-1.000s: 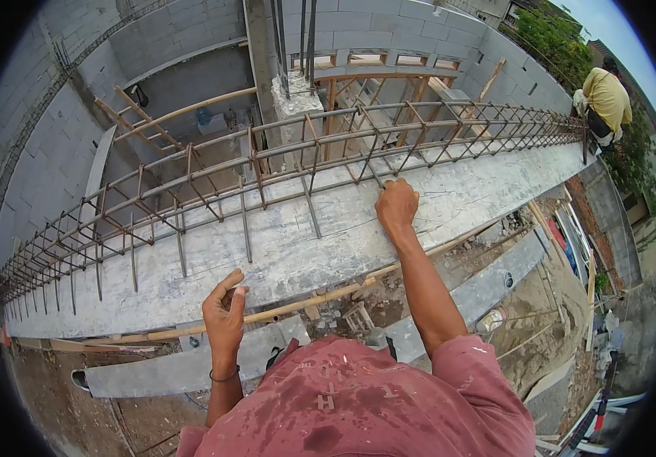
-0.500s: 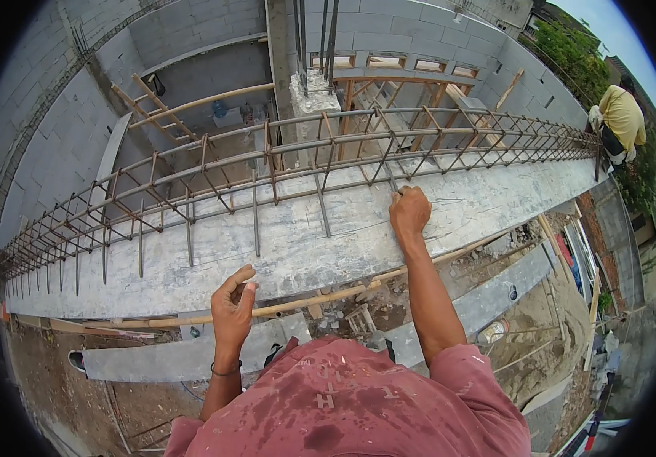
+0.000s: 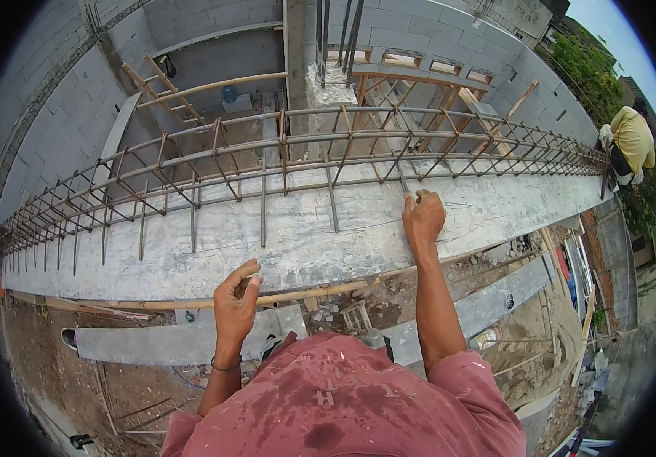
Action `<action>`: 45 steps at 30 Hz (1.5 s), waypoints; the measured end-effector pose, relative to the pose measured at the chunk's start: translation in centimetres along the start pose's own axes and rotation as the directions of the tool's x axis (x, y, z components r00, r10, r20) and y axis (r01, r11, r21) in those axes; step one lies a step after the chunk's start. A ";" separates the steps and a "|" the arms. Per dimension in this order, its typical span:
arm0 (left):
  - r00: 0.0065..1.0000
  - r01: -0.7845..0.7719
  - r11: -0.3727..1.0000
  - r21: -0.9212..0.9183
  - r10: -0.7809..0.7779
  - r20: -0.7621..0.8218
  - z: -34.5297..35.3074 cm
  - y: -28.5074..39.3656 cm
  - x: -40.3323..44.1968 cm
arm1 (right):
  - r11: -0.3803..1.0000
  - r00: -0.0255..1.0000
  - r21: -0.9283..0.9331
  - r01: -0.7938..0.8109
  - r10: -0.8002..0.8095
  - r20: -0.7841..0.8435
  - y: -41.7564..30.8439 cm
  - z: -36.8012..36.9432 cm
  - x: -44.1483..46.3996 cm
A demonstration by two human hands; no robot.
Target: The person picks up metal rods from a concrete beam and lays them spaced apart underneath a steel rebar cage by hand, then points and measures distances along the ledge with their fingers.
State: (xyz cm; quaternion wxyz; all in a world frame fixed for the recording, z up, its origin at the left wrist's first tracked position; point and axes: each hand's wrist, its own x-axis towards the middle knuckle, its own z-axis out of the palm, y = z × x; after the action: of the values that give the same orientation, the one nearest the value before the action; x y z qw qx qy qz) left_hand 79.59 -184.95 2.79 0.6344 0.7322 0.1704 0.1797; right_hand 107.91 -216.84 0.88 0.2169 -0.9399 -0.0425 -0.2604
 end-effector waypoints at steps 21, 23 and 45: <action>0.988 -0.149 0.984 0.099 0.143 0.064 1.1 1.4 -0.8 | 0.802 0.908 0.482 0.354 -0.418 0.028 -11.2 -5.6 -13.0; 0.982 -0.173 0.976 0.133 0.162 0.095 1.1 3.4 -1.0 | 0.788 0.912 0.499 0.360 -0.411 -0.009 -11.5 -5.9 -12.3; 0.928 -0.132 0.921 0.367 0.245 -0.280 -6.4 3.4 -2.8 | 0.789 0.938 0.525 0.319 -0.340 -0.060 -10.4 -2.2 -10.9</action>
State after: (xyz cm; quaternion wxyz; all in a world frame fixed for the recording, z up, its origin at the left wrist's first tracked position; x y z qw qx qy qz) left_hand 74.12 -181.21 6.87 0.4408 0.8053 0.2274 0.3249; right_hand 95.50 -208.04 1.02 0.4164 -0.8268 -0.2795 -0.2546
